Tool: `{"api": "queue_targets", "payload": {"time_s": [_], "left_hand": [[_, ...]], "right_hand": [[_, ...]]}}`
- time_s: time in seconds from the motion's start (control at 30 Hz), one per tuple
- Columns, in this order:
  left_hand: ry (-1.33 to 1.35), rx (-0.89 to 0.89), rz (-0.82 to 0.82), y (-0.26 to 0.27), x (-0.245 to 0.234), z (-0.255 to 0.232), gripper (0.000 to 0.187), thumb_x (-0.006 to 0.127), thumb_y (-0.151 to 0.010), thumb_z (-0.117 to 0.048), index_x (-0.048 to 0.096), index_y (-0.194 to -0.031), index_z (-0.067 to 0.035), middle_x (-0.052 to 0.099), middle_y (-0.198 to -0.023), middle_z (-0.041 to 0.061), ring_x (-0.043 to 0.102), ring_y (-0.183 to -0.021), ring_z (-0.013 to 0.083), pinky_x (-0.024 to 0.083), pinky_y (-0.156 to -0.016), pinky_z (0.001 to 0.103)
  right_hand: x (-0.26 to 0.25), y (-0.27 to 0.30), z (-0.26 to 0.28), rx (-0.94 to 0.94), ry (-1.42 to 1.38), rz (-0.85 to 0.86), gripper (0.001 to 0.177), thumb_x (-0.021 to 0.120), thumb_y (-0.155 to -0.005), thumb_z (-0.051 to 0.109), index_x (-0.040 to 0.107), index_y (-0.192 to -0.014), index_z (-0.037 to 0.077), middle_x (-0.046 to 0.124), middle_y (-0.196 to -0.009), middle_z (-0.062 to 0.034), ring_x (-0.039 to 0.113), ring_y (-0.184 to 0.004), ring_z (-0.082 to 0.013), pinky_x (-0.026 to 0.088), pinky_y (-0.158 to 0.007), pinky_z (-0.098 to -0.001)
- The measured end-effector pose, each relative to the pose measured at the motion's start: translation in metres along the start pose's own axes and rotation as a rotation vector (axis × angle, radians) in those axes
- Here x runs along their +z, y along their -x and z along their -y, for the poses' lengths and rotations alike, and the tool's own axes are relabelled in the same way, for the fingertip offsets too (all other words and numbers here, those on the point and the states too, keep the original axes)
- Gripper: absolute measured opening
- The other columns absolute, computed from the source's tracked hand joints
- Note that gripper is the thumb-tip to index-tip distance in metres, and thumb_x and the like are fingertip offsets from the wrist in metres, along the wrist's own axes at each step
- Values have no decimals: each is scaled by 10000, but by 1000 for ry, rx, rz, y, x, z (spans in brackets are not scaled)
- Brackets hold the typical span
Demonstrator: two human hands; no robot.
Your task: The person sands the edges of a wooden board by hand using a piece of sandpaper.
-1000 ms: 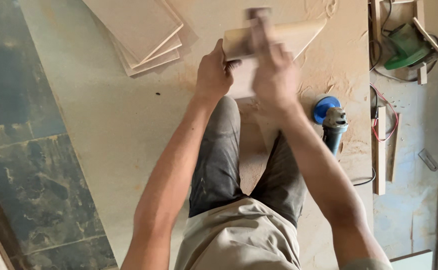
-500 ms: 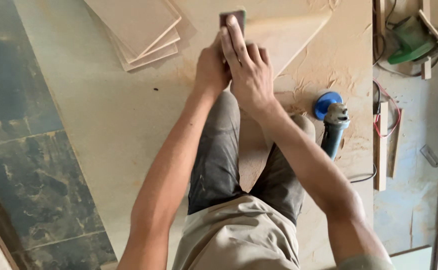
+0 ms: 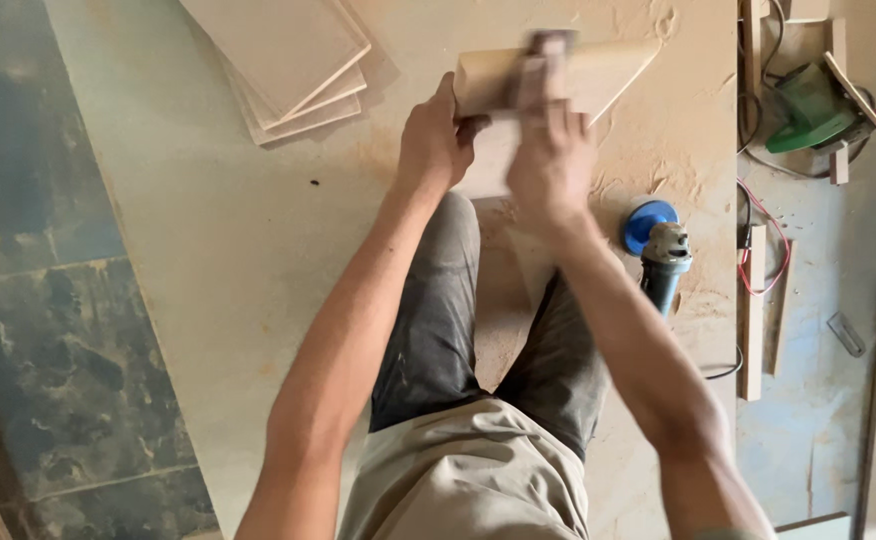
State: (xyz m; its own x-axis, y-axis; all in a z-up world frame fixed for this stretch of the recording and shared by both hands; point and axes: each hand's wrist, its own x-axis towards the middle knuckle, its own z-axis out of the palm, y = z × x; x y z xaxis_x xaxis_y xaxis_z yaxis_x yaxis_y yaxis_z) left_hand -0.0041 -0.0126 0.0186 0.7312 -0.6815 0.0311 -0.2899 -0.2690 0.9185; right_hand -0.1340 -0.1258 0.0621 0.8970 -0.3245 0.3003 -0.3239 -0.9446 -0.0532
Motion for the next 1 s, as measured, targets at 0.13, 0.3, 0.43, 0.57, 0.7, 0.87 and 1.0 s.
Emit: {"api": "queue_targets", "payload": {"time_s": [0.13,0.3,0.43,0.57,0.7,0.87,1.0], "left_hand": [[-26,-1,30,-3,-1,4,373,725,-895,-69,574,-1218,39,729,-843,218,711,-808,420,548,-688,495],[-95,58,-85,-4,18,21,574,785,-829,-124,521,-1298,75,724,-841,217,727,-782,397,571,-690,466],[-131,1,-2,-7,14,24,422,696,-867,-52,595,-1271,22,754,-868,211,730,-826,402,580,-715,456],[6,1,1,-1,4,14,457,768,-917,-208,575,-1242,49,770,-931,190,771,-864,343,593,-742,436],[-59,72,-46,7,2,5,539,776,-893,-181,525,-1279,100,727,-906,256,727,-855,419,565,-720,480],[-67,82,-42,12,-1,0,494,724,-855,-74,528,-1278,89,740,-925,250,701,-898,449,533,-742,514],[-33,52,4,10,-4,-2,472,719,-859,-53,524,-1265,85,721,-893,246,697,-890,444,527,-741,513]], "right_hand": [[9,0,25,-167,23,-18,792,615,-887,-65,385,-1634,62,409,-1659,-152,572,-1173,-279,481,-1039,-433],[-6,7,-11,-65,65,-89,773,572,-819,-73,369,-1563,-21,334,-1660,-253,527,-1397,-387,440,-1119,-493],[32,0,26,-205,8,-7,743,609,-864,-21,425,-1577,79,354,-1635,-150,531,-1259,-354,450,-1100,-488],[-9,2,-18,-3,42,-5,749,586,-882,-57,380,-1602,-72,350,-1671,-239,578,-1221,-382,464,-1057,-477],[-30,3,-19,-13,-18,-113,663,570,-947,-62,386,-1584,-69,368,-1638,-292,604,-1278,-406,510,-1063,-467],[-44,-8,1,6,-128,-256,530,592,-1008,-42,448,-1518,-57,464,-1571,-279,533,-1444,-407,573,-1104,-450],[-49,-14,3,74,-183,-250,467,628,-1011,-52,504,-1462,-35,496,-1544,-270,577,-1397,-390,606,-1008,-415]]}}
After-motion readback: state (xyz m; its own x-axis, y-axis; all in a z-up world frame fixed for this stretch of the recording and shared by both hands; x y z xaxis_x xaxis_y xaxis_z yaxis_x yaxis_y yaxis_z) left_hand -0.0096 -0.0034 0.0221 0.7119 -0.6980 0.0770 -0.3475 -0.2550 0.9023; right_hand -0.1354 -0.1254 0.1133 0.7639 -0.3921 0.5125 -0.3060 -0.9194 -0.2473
